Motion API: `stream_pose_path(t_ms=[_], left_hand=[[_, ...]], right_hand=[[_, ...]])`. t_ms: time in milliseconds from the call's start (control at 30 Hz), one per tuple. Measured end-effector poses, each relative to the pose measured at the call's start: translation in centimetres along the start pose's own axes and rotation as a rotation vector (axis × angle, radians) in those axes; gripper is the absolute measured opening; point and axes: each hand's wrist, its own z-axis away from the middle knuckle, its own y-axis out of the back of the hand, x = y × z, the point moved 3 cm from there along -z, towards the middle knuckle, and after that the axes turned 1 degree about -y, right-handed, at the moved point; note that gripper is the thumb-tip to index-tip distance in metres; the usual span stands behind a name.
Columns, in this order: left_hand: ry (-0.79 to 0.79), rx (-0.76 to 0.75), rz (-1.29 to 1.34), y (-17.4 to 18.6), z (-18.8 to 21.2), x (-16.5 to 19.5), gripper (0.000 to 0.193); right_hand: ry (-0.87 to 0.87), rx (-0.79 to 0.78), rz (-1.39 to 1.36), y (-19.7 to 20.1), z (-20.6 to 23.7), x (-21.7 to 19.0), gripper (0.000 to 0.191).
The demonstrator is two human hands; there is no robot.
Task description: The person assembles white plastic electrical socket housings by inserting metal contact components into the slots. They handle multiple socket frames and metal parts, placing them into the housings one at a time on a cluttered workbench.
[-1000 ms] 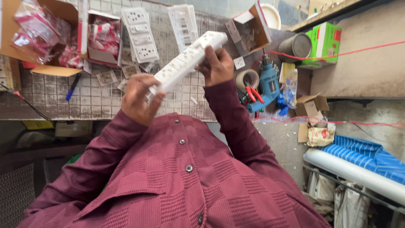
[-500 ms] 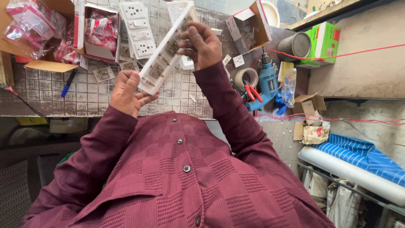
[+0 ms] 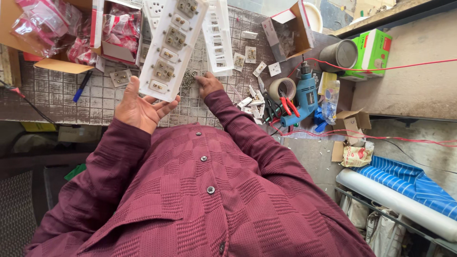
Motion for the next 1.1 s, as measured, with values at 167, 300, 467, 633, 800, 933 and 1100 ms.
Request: stream_pose_path(t_ms=[167,300,467,633,800,933,1100], left_hand=[[-0.004,-0.008,-0.009,-0.3,0.3,-0.2,0.094],[0.018,-0.035,-0.009,-0.4,0.3,-0.3,0.095],[0.056,-0.119,0.007,-1.0,-0.4,-0.9,0.097],[0.084,-0.16,-0.012,-1.5,-0.7,-1.7,0.098],[0.111,-0.176,0.015,-2.0,-1.5,-2.4,0.097],[0.103,-0.148,0.001,-1.9,-1.8,-2.8,0.096],[0.101,-0.148,0.041,-1.8,-2.1,-3.2,0.09]], right_hand=[[0.116,-0.094,0.165,0.4,0.2,-0.8,0.026],[0.152,-0.056,0.177,0.5,1.6,-0.1,0.013],[-0.162,-0.127,-0.034,0.4,1.7,1.1,0.012],[-0.28,-0.149,-0.01,-0.2,0.8,1.3,0.017],[-0.381,-0.007,-0.404,0.2,0.8,2.8,0.014],[-0.342,0.083,-1.111,2.7,2.4,3.9,0.009],[-0.041,0.062,-0.879,7.0,5.5,-0.2,0.009]])
